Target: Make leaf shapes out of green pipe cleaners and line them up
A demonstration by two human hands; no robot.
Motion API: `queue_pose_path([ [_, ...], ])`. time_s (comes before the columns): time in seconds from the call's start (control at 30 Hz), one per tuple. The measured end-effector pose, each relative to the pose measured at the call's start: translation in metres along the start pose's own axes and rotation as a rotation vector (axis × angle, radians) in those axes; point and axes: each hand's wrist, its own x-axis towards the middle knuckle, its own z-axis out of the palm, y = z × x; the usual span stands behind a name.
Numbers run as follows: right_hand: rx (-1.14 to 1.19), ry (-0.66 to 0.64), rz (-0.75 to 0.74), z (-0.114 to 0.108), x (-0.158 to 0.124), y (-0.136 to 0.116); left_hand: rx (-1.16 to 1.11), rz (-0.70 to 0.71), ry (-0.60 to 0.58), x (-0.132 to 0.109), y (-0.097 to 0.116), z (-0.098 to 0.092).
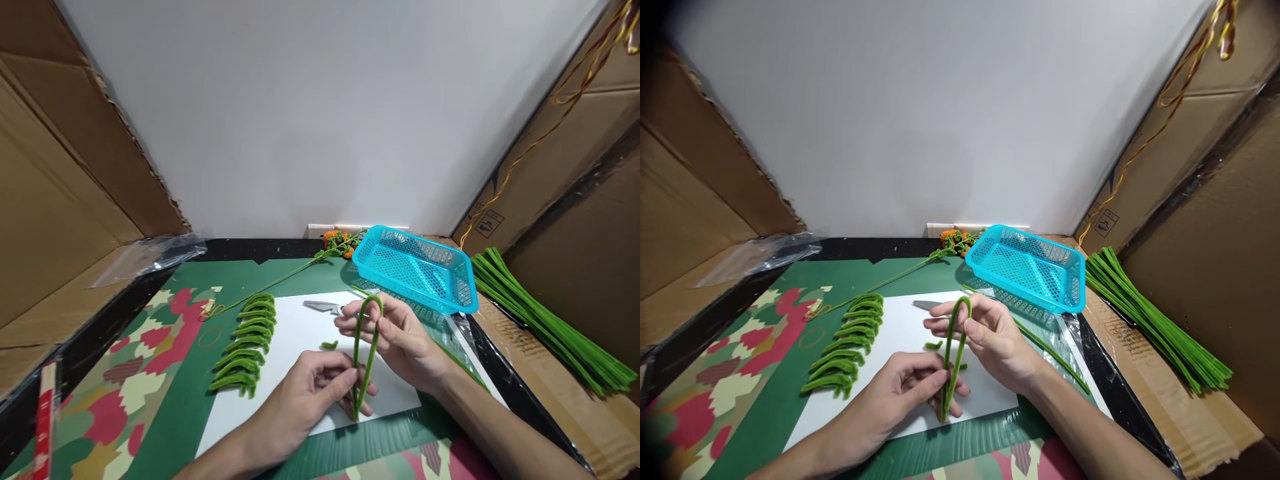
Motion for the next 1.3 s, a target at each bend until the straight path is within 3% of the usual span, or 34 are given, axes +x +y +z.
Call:
queue_pose_path([
  [0.47, -0.073, 0.201, -0.021, -0.012, 0.006, 0.002, -0.293, -0.083, -0.043, 0.002, -0.006, -0.002],
  [0.93, -0.054, 0.240, -0.032, -0.013, 0.006, 0.001, -0.228, -0.057, 0.005, 0.005, -0.014, -0.003],
  [1.1, -0.123, 0.262, -0.020, -0.015, 0.006, 0.002, -0.183, -0.006, 0.104, 0.006, -0.013, -0.002],
  [1.3, -0.050, 0.238, 0.011, -0.015, 0.006, 0.002, -0.061, 0.003, 0.153, 0.004, -0.009, -0.005],
])
